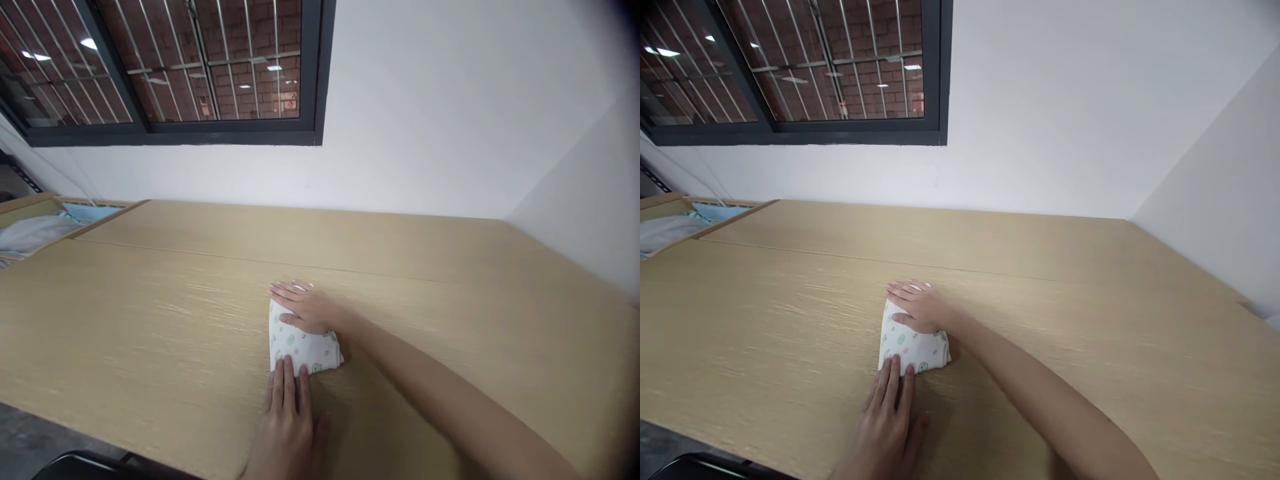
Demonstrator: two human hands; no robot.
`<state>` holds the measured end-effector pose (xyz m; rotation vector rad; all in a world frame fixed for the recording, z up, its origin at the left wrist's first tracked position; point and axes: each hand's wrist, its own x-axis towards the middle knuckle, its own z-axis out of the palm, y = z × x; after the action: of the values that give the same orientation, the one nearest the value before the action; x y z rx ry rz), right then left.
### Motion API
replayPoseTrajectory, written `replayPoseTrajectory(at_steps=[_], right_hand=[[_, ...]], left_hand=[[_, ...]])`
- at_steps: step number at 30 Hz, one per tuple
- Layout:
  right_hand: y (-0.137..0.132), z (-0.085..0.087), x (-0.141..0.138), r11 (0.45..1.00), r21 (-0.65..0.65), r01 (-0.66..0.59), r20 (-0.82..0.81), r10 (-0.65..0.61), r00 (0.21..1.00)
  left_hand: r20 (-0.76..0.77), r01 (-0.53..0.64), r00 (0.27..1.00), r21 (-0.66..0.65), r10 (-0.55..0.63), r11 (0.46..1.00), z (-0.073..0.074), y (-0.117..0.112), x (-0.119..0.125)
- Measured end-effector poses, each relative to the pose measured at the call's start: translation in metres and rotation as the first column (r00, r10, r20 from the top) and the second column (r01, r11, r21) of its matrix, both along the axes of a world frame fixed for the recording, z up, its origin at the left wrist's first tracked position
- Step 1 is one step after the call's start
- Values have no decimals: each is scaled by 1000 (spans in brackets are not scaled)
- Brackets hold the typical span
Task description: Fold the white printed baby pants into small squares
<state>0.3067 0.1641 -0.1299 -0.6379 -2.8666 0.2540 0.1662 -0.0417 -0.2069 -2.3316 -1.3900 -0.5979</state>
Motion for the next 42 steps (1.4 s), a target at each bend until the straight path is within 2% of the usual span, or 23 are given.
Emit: replayPoseTrajectory(at_steps=[4, 7, 11, 13, 16, 19, 21, 25, 28, 31, 32, 33, 37, 42], right_hand=[[-1, -1, 0, 999, 38, 18, -2, -18, 1000], [-8, 2, 3, 985, 145, 98, -37, -94, 995], [-31, 13, 18, 948, 263, 178, -55, -170, 984], [-48, 20, 30, 960, 220, 175, -63, -165, 984], [-76, 29, 48, 991, 66, 119, -75, -114, 991], [-99, 29, 65, 993, -61, 105, -50, -108, 993], [-107, 26, 73, 987, -112, 118, -32, -122, 992], [-108, 26, 79, 968, -203, 148, -51, -161, 986], [-102, 35, 78, 917, -308, 253, -111, -298, 948], [-93, 42, 73, 872, -396, 288, -194, -386, 902], [-89, 42, 71, 865, -409, 289, -218, -400, 890], [-85, 42, 68, 858, -417, 299, -233, -419, 878], [-60, 36, 51, 798, -423, 429, -270, -563, 781], [-30, 30, 30, 744, -368, 558, -321, -664, 675]], left_hand=[[-11, 9, 1000, 7, -9, 1000, 2, 1, 1], [-31, -7, 999, 26, 8, 1000, 8, 3, -7], [-39, 69, 996, -120, -74, 990, 29, 12, -27], [-26, 84, 996, -166, -90, 983, 40, 18, -34], [-24, 146, 988, -174, -152, 974, 52, 27, -39], [53, 215, 977, -231, -208, 949, 62, 38, -43], [160, 238, 968, -343, -193, 909, 73, 46, -47], [371, 268, 928, -588, -41, 763, 107, 69, -56], [483, 344, 875, -662, 28, 666, 126, 85, -62], [556, 435, 830, -685, 33, 585, 130, 98, -67], [564, 437, 825, -682, 42, 587, 128, 102, -68], [564, 417, 824, -672, 57, 612, 126, 107, -69], [479, 224, 870, -594, 117, 772, 118, 134, -66], [362, 69, 921, -518, 145, 853, 114, 167, -50]])
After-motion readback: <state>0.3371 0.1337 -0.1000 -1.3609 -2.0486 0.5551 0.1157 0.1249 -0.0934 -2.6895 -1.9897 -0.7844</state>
